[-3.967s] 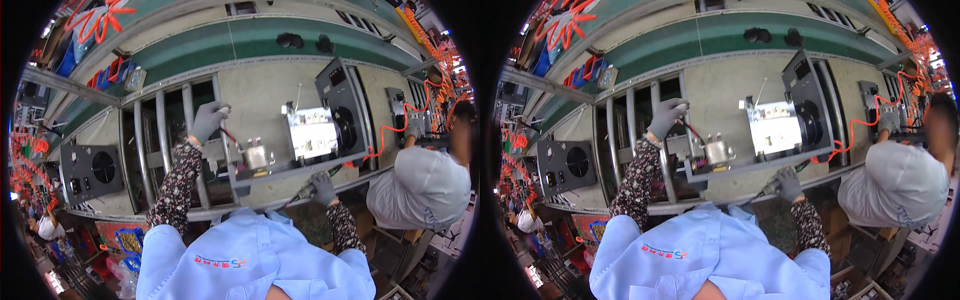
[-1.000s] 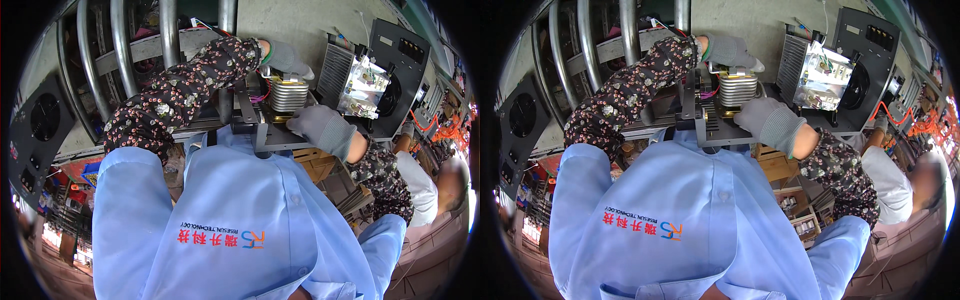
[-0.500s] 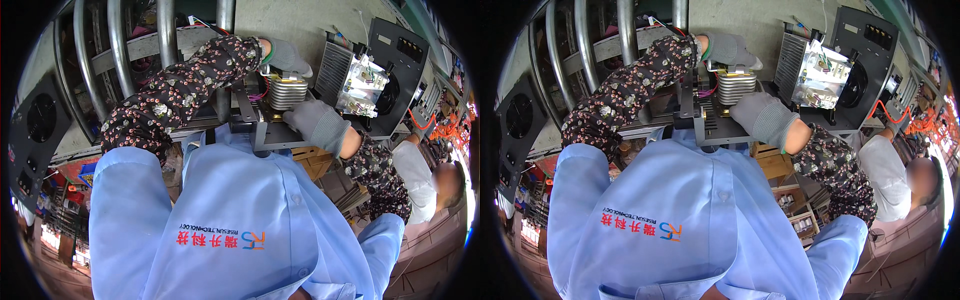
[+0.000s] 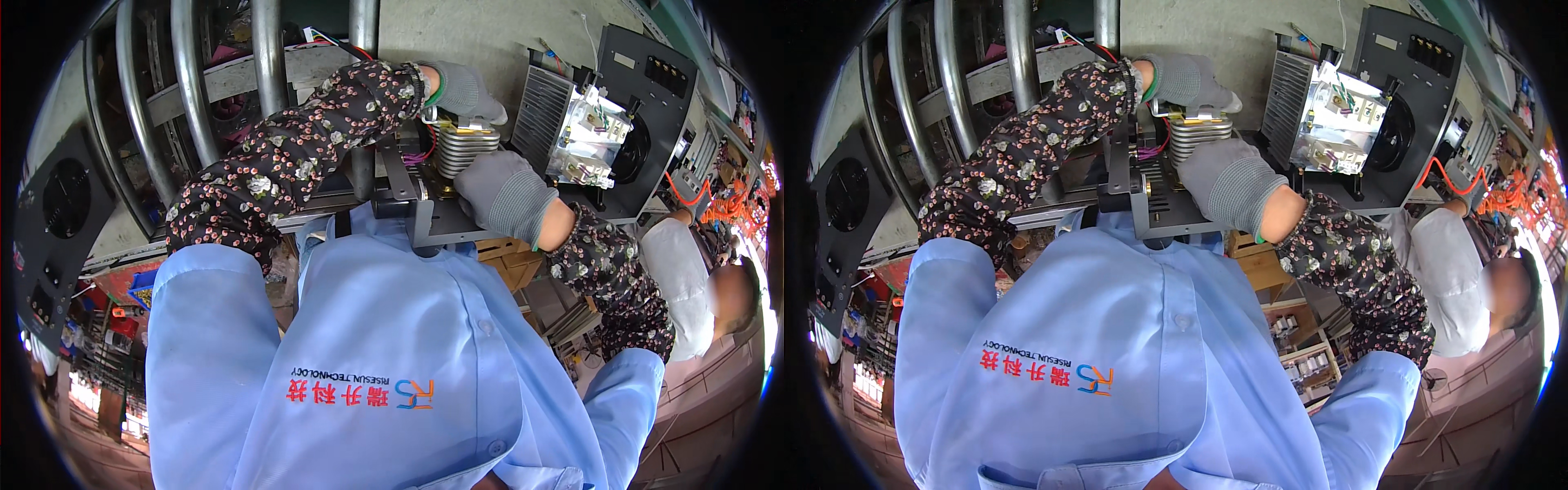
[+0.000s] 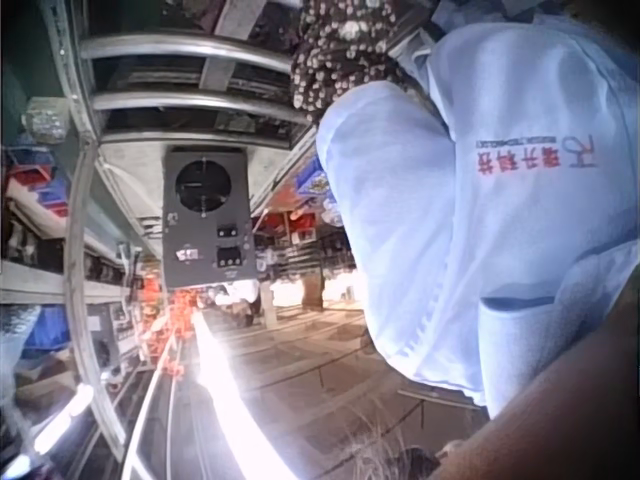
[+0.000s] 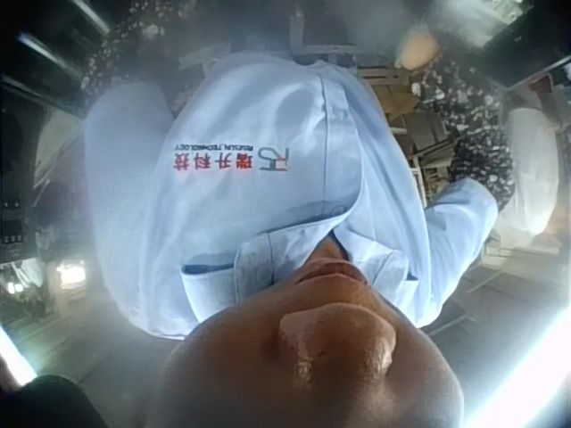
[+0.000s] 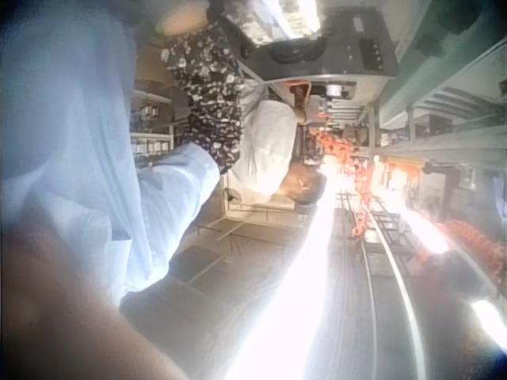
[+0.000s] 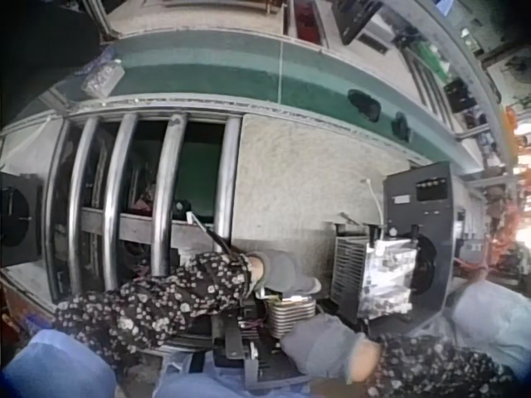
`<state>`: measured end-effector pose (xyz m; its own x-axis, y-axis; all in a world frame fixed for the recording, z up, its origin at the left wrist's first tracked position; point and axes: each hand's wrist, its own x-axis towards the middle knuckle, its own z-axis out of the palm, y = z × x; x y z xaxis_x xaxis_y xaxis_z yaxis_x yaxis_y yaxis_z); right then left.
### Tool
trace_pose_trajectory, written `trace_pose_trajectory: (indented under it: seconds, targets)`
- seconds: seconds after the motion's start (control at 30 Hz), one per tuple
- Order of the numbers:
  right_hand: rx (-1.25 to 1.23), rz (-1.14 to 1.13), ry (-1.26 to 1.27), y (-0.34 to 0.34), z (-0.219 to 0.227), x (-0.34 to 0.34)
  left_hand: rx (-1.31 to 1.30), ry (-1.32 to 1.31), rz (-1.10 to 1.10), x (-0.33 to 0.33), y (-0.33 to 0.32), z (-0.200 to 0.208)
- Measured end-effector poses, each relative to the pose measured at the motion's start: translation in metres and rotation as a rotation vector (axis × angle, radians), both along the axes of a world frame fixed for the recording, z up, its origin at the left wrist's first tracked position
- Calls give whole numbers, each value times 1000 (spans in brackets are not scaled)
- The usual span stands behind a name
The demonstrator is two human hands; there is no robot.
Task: The person assembles electronic components on a metal frame using a power drill. They handle screws, nuts, and wires from bins, and integrate a small white device from a cardboard box into the assembly.
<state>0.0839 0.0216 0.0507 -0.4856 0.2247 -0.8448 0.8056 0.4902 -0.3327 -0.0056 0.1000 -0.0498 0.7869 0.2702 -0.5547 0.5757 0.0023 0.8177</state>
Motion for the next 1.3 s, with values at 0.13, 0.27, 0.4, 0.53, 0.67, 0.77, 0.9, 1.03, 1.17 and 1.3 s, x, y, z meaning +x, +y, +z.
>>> trace_pose_trajectory:
  seconds: [0.13,0.27,0.4,0.53,0.67,0.77,0.9,1.03,1.17,1.3]
  targets:
    - [15,10,-20,0,0,-2,8,34,-12,0,1,-1]
    - [33,-21,49,-4,-5,5,6,-6,-28,0,2,0]
    - [9,-28,100,-5,-6,10,-10,16,7,-3,-1,-8]
    - [-2,-33,88,-1,-4,5,-22,-19,27,-4,-2,-5]
    - [51,-34,65,0,-1,-1,-7,26,6,-4,-1,-1]
    - [65,-80,101,1,2,-1,-21,38,-24,-2,0,-2]
    - [107,-153,141,2,1,2,-8,56,-71,-1,4,2]
    - [121,-161,88,2,4,1,-29,120,-103,1,9,2]
    - [-79,-229,299,17,-6,13,71,51,-59,-4,8,-2]
    - [260,-363,489,32,-3,22,16,-65,-300,-11,20,-14]
